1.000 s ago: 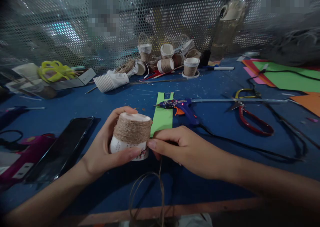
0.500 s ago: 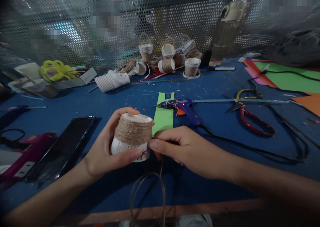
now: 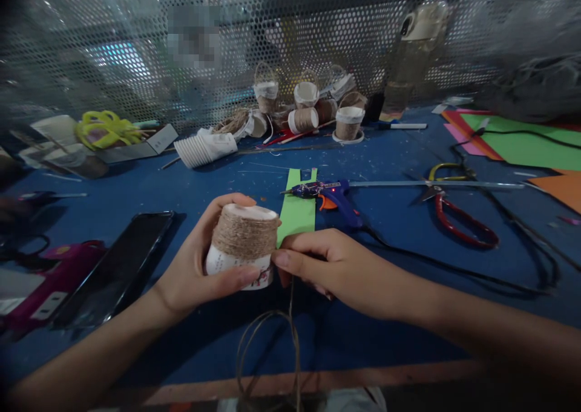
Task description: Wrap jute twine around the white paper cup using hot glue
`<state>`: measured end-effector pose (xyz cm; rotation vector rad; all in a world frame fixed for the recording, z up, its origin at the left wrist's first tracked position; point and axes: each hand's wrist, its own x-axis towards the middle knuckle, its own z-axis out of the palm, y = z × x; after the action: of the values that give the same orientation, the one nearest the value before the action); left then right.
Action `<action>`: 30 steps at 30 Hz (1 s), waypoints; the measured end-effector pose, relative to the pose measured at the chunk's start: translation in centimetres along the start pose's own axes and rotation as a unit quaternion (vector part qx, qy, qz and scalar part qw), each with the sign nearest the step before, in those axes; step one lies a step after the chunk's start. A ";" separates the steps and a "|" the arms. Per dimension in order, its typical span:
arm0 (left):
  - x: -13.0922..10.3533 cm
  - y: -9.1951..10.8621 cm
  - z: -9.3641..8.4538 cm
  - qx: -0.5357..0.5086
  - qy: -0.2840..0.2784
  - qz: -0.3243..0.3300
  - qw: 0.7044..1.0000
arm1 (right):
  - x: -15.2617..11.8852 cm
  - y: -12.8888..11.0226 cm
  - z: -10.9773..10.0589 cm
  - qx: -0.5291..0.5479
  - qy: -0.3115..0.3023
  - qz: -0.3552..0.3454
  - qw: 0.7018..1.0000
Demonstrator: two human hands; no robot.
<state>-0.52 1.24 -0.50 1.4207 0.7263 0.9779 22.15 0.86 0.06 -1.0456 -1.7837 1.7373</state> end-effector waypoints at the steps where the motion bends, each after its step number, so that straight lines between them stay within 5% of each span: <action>1: 0.0 0.0 0.0 -0.002 -0.002 -0.001 1.000 | 0.0 0.1 0.0 0.002 -0.003 0.000 1.000; 30: 0.3 -0.2 -0.4 0.052 0.006 -0.009 0.999 | 0.6 0.2 0.0 -0.004 0.034 -0.005 0.999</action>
<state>-0.69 1.71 -0.67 1.4973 0.8077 0.9468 21.88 1.30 -0.23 -1.0847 -1.7528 1.6685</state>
